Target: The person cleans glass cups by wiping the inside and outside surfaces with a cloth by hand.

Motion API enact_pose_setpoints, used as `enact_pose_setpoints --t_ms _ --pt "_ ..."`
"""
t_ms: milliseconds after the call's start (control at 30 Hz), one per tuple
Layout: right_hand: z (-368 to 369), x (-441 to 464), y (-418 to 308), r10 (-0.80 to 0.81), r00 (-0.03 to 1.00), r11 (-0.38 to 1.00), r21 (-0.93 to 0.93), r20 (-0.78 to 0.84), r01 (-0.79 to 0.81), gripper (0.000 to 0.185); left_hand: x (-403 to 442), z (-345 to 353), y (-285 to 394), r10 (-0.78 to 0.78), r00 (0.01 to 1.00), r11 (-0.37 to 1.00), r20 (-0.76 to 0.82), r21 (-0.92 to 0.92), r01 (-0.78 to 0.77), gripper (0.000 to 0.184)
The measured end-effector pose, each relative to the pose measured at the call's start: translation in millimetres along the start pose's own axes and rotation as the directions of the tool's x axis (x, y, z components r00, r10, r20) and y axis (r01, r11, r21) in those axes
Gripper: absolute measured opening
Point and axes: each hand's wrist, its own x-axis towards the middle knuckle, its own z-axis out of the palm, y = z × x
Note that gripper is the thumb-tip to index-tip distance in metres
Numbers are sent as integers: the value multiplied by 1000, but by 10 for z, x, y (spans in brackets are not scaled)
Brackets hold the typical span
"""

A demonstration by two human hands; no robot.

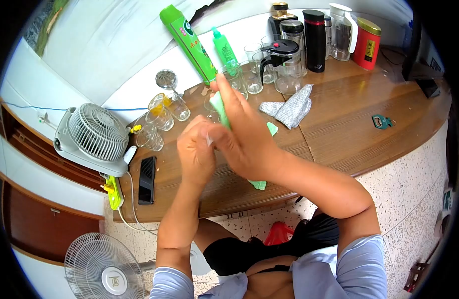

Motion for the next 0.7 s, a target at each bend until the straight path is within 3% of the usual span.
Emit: enact_pose_setpoints --t_ms 67,167,233,333,433,567,700 --pt "-32 49 11 181 983 958 222 24 -182 84 -6 21 64 25 999 1000 25 -12 -25 57" --pt "-64 109 81 416 889 718 531 191 -450 86 7 -9 58 150 987 989 52 12 -151 59" --pt "-105 160 96 521 759 463 617 391 -636 88 18 -34 16 250 966 965 70 68 -255 63" --pt "-61 111 157 503 722 371 636 475 -677 86 57 -41 -19 318 948 944 -2 94 -317 63" --pt "-38 55 134 403 849 730 439 343 -524 85 58 -51 -22 162 976 984 -144 -45 -170 55" --pt "-11 -11 43 344 904 883 239 255 -403 92 58 -80 -15 15 980 999 -197 -40 -23 54" --pt "73 -108 20 150 977 988 23 154 -156 100 98 -80 -22 -133 973 990 -190 -64 122 50"
